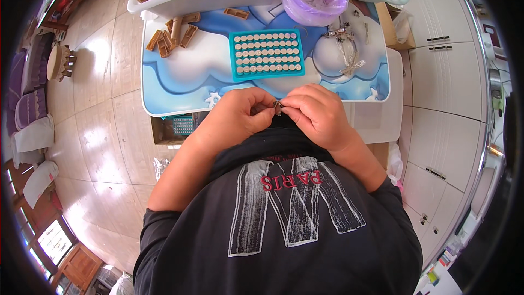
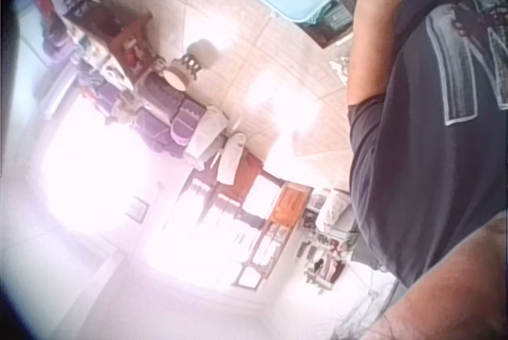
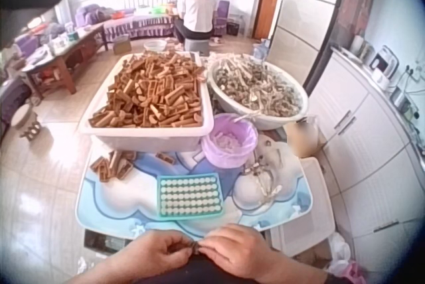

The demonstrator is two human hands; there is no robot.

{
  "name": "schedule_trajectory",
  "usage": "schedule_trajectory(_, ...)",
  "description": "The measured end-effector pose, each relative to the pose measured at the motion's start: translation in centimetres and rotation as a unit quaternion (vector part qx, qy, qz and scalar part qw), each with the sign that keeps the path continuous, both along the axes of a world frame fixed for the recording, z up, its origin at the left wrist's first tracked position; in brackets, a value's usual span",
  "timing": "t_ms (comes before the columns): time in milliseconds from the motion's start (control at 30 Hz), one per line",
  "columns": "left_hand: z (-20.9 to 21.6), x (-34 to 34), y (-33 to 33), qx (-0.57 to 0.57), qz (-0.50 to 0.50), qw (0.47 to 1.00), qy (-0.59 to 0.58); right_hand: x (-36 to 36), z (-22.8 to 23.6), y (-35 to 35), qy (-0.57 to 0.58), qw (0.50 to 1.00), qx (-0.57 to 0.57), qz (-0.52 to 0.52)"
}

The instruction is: The person assembles small brown plastic components by hand, inserting metal pins and white circular pieces into the slots. They handle the parts one at a time, occasionally picking up new components from a white bin and placing finished assemblies into a cardboard box.

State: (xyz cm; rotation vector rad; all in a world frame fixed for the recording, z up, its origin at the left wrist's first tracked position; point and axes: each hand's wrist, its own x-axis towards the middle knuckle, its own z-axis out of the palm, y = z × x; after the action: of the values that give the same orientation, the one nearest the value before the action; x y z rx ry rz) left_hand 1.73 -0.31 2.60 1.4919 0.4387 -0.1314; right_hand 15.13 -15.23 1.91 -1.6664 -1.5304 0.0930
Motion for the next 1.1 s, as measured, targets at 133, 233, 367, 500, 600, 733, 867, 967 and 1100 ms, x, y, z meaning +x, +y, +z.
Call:
schedule_trajectory(133,0.0,0.1,0.0,0.0,-0.001,1.0,-0.01,-0.1,-0.2,0.2,-0.011,0.999,0.028,-0.022)
schedule_trajectory(233,-0.7,0.0,-0.9,0.055,0.037,0.997,-0.048,-0.1,-0.4,0.2,-0.065,0.994,0.043,-0.08)
schedule_trajectory(367,-0.1,0.2,-2.1,0.147,0.034,0.988,-0.034,0.0,-0.8,0.5,-0.109,0.984,0.066,-0.125)
schedule_trajectory(500,-0.6,0.2,-3.2,0.112,0.08,0.988,-0.071,0.1,-0.9,0.7,-0.126,0.979,0.073,-0.143)
schedule_trajectory(600,-0.2,0.1,-3.3,0.129,0.057,0.985,-0.097,0.2,-1.1,0.8,-0.078,0.983,0.088,-0.141)
schedule_trajectory(733,2.1,0.0,-1.1,0.347,0.0,0.929,-0.126,1.2,-1.4,0.2,0.063,0.988,0.084,-0.111)
schedule_trajectory(867,3.8,2.7,5.7,0.532,0.163,0.801,-0.221,1.7,-3.3,-0.7,0.313,0.946,0.059,-0.068)
schedule_trajectory(967,4.9,6.2,11.9,0.595,0.233,0.733,-0.234,1.5,-3.5,-0.4,0.412,0.91,0.04,-0.033)
schedule_trajectory(1100,7.3,12.2,17.1,0.584,0.173,0.792,-0.035,1.4,-3.8,-0.4,0.443,0.896,0.023,-0.028)
